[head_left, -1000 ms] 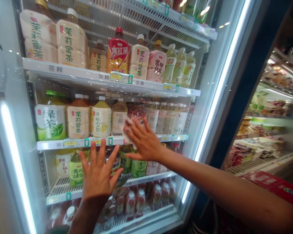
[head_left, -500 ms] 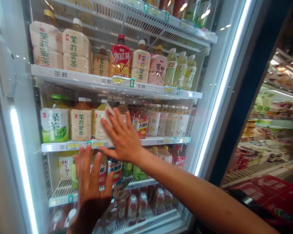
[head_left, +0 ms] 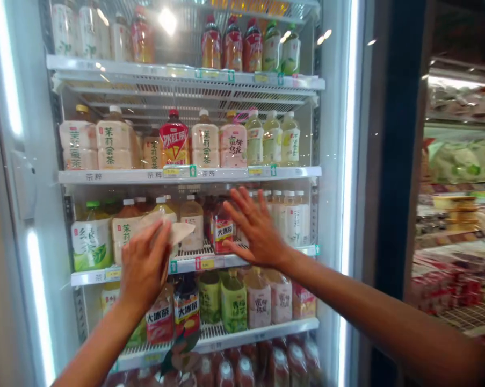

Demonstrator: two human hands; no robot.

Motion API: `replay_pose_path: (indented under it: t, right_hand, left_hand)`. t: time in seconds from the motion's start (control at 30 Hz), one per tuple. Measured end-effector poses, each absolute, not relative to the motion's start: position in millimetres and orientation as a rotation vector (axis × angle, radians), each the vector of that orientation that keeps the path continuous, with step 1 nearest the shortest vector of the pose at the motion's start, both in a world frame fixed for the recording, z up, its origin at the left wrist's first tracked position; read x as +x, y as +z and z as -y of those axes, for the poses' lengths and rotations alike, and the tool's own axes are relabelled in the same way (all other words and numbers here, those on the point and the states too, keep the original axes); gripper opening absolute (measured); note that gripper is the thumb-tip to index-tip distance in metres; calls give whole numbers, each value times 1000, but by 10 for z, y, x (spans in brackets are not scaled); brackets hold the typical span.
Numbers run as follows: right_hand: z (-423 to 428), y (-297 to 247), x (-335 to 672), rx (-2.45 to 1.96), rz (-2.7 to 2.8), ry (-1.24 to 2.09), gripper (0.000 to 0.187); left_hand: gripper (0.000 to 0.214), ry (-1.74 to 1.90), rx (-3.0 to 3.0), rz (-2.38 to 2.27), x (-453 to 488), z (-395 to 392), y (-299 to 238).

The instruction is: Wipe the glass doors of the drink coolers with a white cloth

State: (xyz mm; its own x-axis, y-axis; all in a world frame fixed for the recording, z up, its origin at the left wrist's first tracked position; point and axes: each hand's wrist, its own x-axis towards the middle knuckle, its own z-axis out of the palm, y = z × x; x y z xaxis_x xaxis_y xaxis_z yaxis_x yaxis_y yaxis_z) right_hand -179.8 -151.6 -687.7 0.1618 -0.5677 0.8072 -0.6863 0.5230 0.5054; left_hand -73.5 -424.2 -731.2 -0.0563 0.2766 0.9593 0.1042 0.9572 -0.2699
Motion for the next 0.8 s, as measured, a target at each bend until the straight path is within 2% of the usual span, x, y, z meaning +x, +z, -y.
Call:
replay_pose_path:
  t: [0.13,0.3,0.47,0.53,0.67,0.73,0.8]
  right_hand:
    - [947,-6667,-2201,1089,1452,10,91]
    - [896,-6695,-2269,1118,1389,-61,91]
    - [906,-6681,-2218,1123,1383,-59,87]
    - [907,-6701,-2206,1114,1402,-61,86]
    - [942,-6864,-2177,1050,1444,-38,88]
    - [959,-6959,-2162,1027,1462,-21,90]
    - [966,-7019,-2152,1029,1472,-16,92]
  left_hand:
    - [69,548,-495,1746,-796,4270,-7069]
    - [71,819,-708,1877,-743,4200,-6829]
    - [74,662,-457,1821,-836,4084,-6136]
    - [85,672,-456,1823,-895,3980,-6229]
    - [107,853,-645,1858,-926,3818,-6845]
    - [106,906,-712,1857,-932,3783,-6879]
    - [98,878,-689,1853,-973,3756,-6612]
